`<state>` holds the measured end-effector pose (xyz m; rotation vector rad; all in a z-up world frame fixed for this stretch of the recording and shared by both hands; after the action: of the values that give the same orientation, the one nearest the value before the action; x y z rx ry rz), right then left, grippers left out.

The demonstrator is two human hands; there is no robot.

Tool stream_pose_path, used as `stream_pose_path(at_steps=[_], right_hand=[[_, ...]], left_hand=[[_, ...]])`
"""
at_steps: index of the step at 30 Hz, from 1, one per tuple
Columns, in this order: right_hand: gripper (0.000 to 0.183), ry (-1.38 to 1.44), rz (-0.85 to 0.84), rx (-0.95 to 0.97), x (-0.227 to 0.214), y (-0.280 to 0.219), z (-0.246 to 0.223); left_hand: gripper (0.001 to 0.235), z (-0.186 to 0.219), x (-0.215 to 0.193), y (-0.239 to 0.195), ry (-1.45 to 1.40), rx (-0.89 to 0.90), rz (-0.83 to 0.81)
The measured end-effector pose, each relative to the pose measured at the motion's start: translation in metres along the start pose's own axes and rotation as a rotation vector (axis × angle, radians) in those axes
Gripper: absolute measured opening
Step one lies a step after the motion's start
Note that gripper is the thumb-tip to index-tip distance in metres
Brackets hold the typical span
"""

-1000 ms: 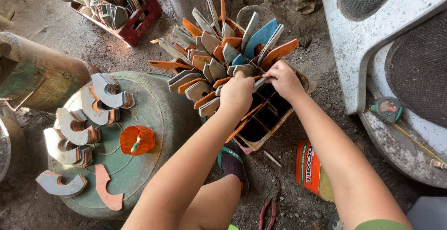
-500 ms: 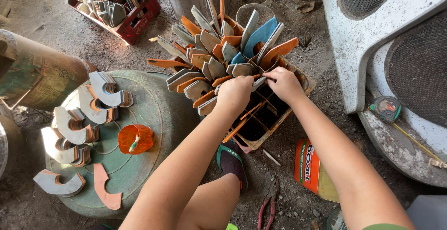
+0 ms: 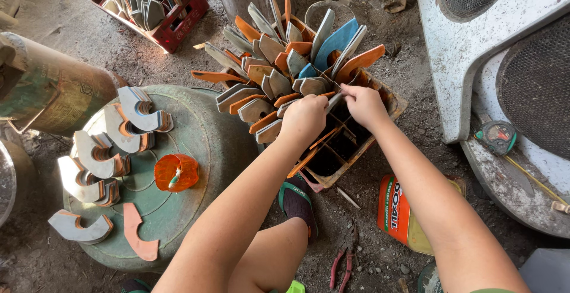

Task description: The person sits on the ground and uses a brush to apply orange paint to curved wooden pieces. They dip the brush into a small container of paint, coat the pieces, and place them into a crate to dry.

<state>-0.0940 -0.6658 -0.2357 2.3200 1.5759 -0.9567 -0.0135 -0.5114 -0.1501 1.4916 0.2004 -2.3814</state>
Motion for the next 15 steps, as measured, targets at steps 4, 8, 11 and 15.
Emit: stream_pose_path(at_steps=[4, 8, 11, 15], right_hand=[[0.041, 0.073, -0.002, 0.052, -0.006, -0.001, -0.003], [0.034, -0.195, 0.177, -0.121, -0.026, -0.011, -0.041], [0.032, -0.083, 0.112, 0.043, -0.033, -0.012, -0.043], [0.026, -0.081, 0.061, -0.004, -0.031, -0.018, -0.064]], left_hand=[[0.008, -0.004, -0.006, -0.002, 0.009, -0.062, 0.013], [0.006, 0.000, -0.004, -0.003, 0.154, -0.052, -0.020], [0.006, 0.000, -0.004, -0.002, 0.219, -0.056, 0.000], [0.008, 0.000, -0.017, 0.000, 0.069, -0.098, 0.051]])
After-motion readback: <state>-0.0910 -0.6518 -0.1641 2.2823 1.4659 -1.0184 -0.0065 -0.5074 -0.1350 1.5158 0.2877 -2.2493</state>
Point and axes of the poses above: each hand's wrist, its own y-axis towards the middle knuckle, its own x-axis out of the palm, z = x × y, the point moved 7 cm from there along y, towards the middle knuckle, and after that the axes turned 15 degrees about -z, right-handed, at the moved point
